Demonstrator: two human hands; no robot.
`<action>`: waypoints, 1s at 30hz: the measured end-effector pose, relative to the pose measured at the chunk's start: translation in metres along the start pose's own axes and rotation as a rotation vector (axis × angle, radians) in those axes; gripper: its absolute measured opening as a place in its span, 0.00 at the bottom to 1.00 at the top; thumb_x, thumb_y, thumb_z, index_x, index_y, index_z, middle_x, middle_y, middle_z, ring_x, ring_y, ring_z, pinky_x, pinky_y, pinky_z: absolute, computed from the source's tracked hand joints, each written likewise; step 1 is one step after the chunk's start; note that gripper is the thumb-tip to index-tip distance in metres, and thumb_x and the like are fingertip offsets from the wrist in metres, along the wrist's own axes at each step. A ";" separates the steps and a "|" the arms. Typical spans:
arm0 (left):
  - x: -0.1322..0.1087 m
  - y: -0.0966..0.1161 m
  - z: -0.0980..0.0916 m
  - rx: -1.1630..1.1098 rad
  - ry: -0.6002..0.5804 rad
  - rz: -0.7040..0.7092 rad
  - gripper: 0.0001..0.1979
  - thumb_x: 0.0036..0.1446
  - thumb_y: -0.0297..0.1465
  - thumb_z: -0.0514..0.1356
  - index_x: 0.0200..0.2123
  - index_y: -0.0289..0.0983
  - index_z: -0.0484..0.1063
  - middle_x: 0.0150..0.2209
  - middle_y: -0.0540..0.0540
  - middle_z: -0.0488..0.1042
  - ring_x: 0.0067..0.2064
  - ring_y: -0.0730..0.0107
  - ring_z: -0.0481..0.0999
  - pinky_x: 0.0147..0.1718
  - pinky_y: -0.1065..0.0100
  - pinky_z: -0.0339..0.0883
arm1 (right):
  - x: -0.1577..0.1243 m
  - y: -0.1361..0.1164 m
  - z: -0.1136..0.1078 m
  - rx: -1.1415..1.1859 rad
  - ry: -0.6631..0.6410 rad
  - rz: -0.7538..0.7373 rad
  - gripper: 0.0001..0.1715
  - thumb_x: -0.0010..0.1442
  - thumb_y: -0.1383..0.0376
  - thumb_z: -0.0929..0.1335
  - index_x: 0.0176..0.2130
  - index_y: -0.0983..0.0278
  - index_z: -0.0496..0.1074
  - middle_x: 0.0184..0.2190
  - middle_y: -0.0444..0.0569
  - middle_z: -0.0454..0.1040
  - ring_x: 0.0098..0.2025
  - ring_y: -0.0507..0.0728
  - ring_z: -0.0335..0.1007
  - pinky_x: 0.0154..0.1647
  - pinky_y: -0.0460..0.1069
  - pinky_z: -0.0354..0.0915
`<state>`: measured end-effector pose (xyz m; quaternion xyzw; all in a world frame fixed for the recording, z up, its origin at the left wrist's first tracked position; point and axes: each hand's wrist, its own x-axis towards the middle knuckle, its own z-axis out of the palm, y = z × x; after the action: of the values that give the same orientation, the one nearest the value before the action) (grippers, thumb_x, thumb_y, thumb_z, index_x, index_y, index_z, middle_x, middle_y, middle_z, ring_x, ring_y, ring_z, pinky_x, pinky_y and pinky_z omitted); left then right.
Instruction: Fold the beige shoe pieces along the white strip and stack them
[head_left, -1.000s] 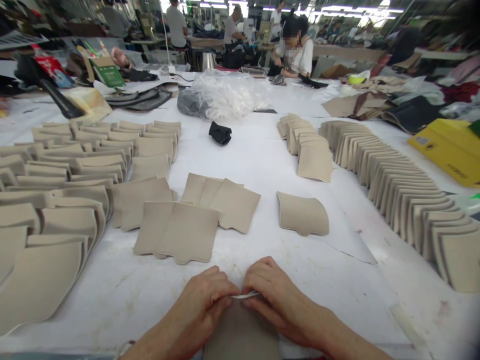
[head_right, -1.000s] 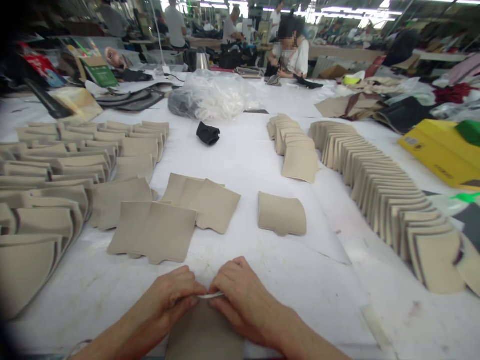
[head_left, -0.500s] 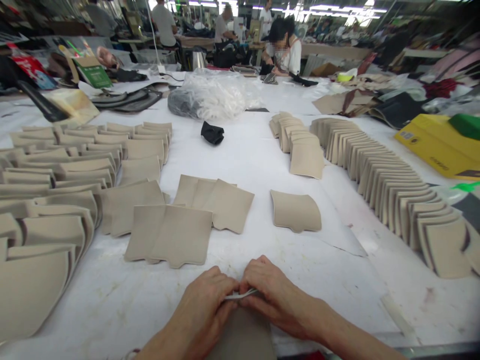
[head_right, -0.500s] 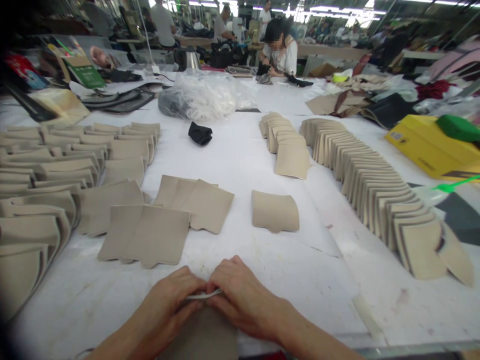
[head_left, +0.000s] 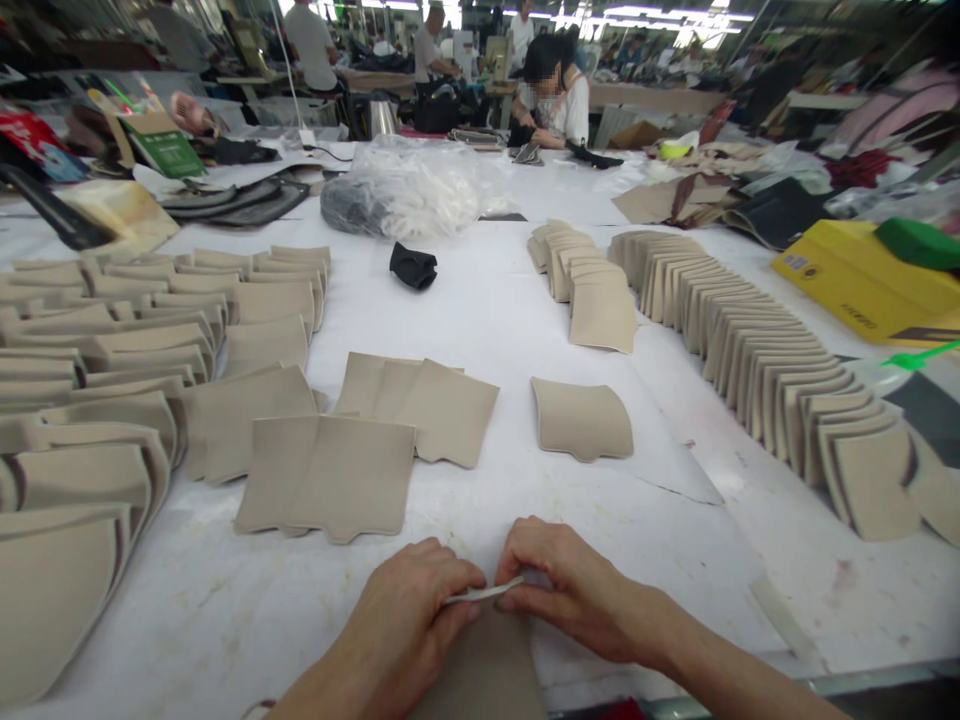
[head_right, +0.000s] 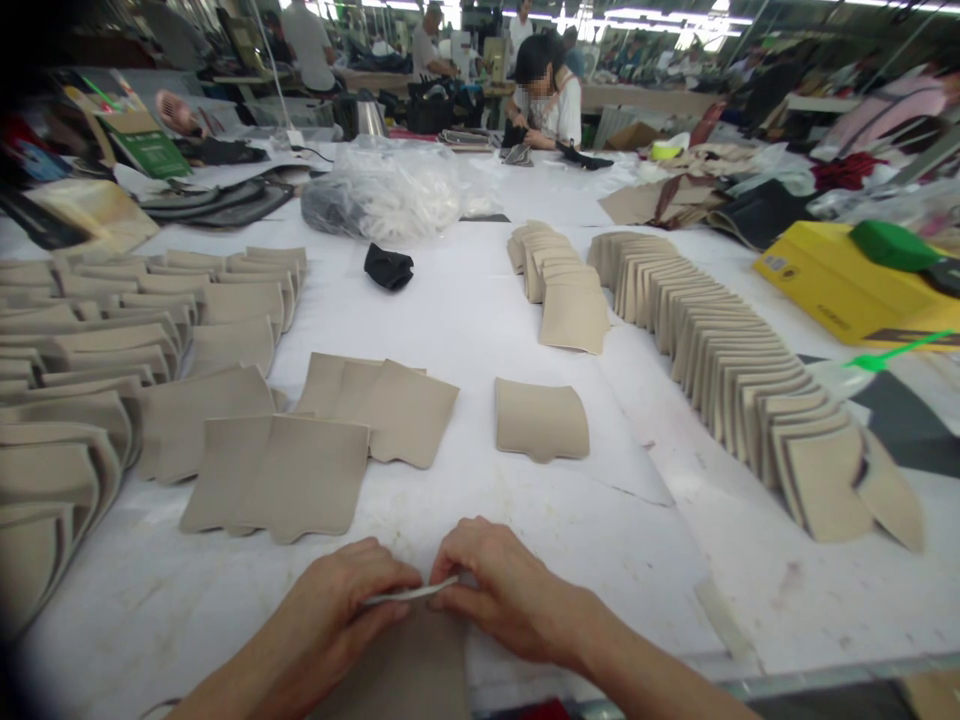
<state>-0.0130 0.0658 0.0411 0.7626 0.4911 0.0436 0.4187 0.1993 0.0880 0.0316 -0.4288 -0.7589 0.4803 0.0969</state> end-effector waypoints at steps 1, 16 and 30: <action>0.002 0.002 0.001 0.046 -0.011 0.007 0.10 0.60 0.27 0.55 0.38 0.42 0.77 0.35 0.47 0.78 0.41 0.61 0.73 0.39 0.65 0.61 | 0.000 0.000 0.000 -0.008 0.005 -0.013 0.06 0.53 0.72 0.73 0.32 0.63 0.74 0.31 0.43 0.73 0.37 0.54 0.68 0.40 0.48 0.60; 0.006 0.001 0.005 0.002 0.053 0.009 0.10 0.61 0.27 0.55 0.31 0.38 0.76 0.31 0.48 0.77 0.38 0.64 0.73 0.37 0.67 0.61 | -0.005 0.004 0.004 -0.033 0.049 0.030 0.05 0.55 0.70 0.72 0.33 0.62 0.73 0.31 0.42 0.70 0.36 0.53 0.66 0.38 0.46 0.59; 0.018 0.006 0.014 -0.143 0.064 -0.027 0.09 0.59 0.28 0.56 0.31 0.39 0.78 0.32 0.48 0.79 0.37 0.65 0.75 0.37 0.69 0.61 | -0.003 0.007 0.010 -0.109 0.072 0.002 0.19 0.65 0.54 0.65 0.29 0.63 0.73 0.26 0.44 0.71 0.33 0.54 0.66 0.35 0.48 0.58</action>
<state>0.0076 0.0706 0.0296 0.7221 0.5103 0.0973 0.4568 0.1998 0.0808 0.0215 -0.4515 -0.7796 0.4224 0.1001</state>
